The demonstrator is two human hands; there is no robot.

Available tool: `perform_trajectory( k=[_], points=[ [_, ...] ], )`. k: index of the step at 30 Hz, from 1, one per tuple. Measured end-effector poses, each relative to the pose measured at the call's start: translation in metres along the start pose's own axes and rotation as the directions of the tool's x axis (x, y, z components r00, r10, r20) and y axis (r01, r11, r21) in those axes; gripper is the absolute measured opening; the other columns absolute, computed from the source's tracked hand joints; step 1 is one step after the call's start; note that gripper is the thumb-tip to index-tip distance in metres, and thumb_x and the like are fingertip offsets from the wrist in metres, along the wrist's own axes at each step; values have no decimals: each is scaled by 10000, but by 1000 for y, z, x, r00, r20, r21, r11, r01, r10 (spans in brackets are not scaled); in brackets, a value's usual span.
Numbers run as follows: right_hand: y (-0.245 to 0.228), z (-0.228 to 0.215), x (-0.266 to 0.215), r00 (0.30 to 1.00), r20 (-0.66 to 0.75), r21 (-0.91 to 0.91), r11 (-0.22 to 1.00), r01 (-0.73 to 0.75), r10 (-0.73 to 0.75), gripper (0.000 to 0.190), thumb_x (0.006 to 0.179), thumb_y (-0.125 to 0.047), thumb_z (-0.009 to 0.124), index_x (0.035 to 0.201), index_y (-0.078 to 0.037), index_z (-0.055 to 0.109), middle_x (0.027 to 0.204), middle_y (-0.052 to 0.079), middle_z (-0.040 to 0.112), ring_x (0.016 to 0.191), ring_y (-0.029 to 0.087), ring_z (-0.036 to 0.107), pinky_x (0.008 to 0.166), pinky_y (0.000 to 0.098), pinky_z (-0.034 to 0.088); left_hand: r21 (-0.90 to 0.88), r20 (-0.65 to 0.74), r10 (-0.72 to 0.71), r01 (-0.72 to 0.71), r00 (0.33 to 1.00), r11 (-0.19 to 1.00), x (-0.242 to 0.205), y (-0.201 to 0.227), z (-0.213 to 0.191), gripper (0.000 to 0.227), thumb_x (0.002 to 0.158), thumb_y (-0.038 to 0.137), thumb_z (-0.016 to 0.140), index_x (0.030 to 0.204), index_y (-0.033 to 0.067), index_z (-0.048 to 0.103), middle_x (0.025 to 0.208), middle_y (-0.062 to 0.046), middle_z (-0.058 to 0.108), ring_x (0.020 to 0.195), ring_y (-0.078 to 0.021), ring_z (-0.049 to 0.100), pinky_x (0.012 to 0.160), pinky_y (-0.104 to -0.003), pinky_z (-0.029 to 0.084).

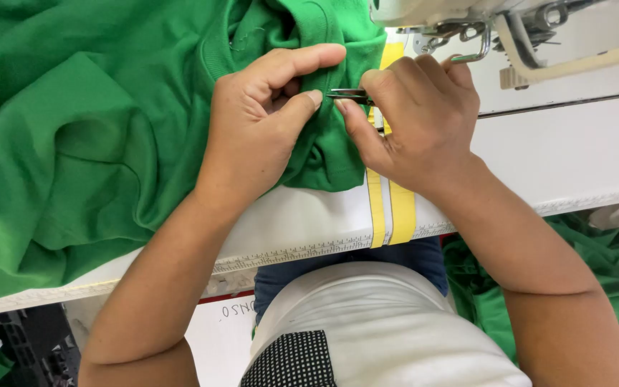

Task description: Trimming loose threads from green garments using small snips on a factory workbench.

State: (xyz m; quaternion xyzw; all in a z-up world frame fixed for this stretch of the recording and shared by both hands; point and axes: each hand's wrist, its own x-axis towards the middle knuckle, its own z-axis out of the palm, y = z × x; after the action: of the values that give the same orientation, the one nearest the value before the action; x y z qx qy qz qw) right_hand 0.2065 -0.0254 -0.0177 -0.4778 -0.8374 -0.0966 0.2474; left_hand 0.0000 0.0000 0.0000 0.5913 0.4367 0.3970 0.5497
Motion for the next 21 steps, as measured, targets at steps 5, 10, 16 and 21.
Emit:
perform_trajectory(
  k=[5,10,16,21],
  points=[
    [-4,-5,4,990,91,333,933,-134,110,192,1062,-216,728,977,-60,655,802,44,534,709,251,506,757,403,343,-60,54,-25,28,998,998,0,2,-2,385,903,-62,582,1256,48,691,1260,-76,726,1197,-141,664,1037,-241,531],
    [-4,-17,9,958,153,624,728,-284,243,185,1087,-126,646,984,22,604,848,97,553,733,220,479,716,359,408,-73,74,-33,39,997,997,0,0,-3,386,918,-66,589,1270,57,687,1259,-41,722,1089,-74,636,933,-194,505],
    [4,-9,3,996,79,531,847,-12,-35,300,1089,-102,638,1386,-69,614,1146,155,616,966,316,611,810,420,522,-126,127,0,16,992,992,0,-2,-10,474,912,-93,575,1367,38,606,1317,-27,646,1063,-56,552,929,-186,463],
    [-11,-23,16,962,37,571,796,201,-269,160,918,135,557,939,-23,563,838,105,517,613,280,437,610,395,423,-150,351,-105,167,930,974,-16,11,-31,578,926,-93,593,1471,71,492,971,6,469,897,-22,478,809,-169,437]
  ],
)
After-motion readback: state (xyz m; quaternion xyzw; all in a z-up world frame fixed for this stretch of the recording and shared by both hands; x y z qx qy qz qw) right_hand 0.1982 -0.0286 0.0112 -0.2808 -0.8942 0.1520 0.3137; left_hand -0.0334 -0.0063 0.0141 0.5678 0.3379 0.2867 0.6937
